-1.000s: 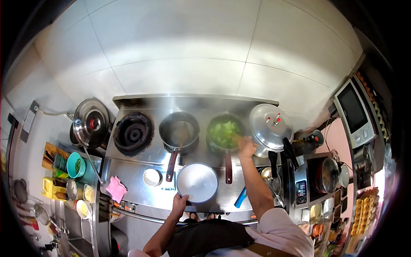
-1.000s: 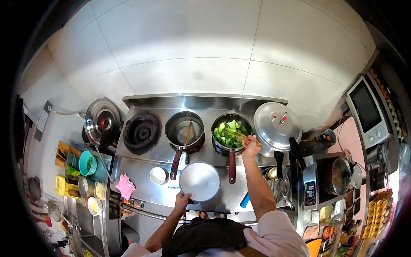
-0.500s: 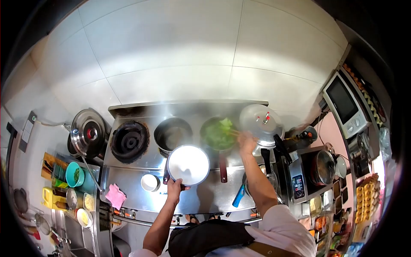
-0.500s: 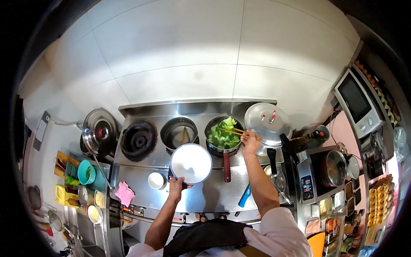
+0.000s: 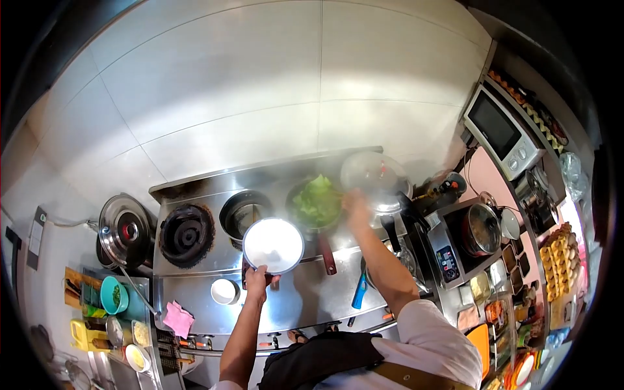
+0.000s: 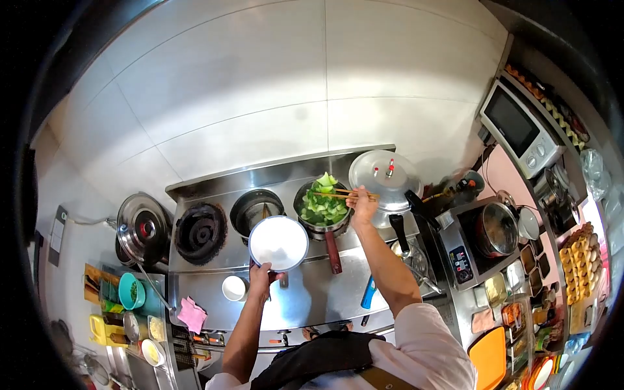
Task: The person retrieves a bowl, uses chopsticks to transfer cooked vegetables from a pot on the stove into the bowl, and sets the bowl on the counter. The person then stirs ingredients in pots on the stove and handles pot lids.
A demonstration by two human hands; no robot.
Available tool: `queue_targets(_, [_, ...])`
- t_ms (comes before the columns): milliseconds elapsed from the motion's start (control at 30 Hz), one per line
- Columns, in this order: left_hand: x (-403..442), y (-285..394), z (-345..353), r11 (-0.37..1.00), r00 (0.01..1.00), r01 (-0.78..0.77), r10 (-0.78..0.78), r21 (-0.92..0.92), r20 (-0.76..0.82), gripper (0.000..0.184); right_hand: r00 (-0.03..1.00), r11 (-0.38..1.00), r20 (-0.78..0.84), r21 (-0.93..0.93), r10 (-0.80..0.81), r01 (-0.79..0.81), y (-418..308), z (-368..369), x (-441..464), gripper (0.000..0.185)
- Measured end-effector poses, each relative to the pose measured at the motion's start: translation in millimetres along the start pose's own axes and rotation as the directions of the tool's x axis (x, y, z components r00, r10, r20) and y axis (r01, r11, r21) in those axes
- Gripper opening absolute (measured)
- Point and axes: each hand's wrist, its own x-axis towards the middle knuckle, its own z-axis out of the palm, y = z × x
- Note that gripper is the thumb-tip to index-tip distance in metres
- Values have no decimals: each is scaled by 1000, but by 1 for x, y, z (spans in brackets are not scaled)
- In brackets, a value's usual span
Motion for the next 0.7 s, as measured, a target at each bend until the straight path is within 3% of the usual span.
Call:
queue_targets(100, [15,2,5,1000,1000,-7,6,9,8,36,999,997,6,69,31,-32,-5,3,5,27])
queue_targets(167, [25,6,11,999,1000,14,-15,32,22,35,997,998,76,-57,-26,30,-16,8,4,26])
queue_targets(200, [30,6,16,1000,1000,13,-14,27,21,35,950,910,159,-280,-270,306,-16,8,5,26])
queue_targets(233, [36,7,21,1000,1000,13,-13,23,19,36,835,703,291,-451,-467,550,-16,7,5,25])
queue_targets(333, [53,5,36,1000,999,19,-19,-7,26,36,722,572,423,-442,-547,691,-24,15,-1,23])
queue_targets(367, [64,-2,37,999,998,31,-30,-16,49,36,856,830,351,-280,-379,482,-32,17,-7,23])
queue_targets(400, [71,-7,38,999,997,42,-40,-25,73,35,884,909,370,-187,-286,372,-38,20,-14,23])
queue_targets(467, [68,-1,51,996,995,67,-63,-53,70,35,914,995,396,-12,-90,103,-48,25,-28,24])
queue_targets(533, [67,3,57,993,993,85,-78,-80,90,35,910,987,408,105,70,-123,-56,36,-59,24])
queue_targets(600, [65,5,60,989,988,98,-84,-107,128,34,931,994,350,-82,102,-78,-50,42,-82,23])
queue_targets(667, [61,9,60,989,983,101,-82,-112,162,33,928,936,360,-348,93,41,-43,44,-93,23])
queue_targets(700, [59,10,59,988,981,102,-81,-115,177,33,892,919,419,-395,172,8,-41,45,-94,24])
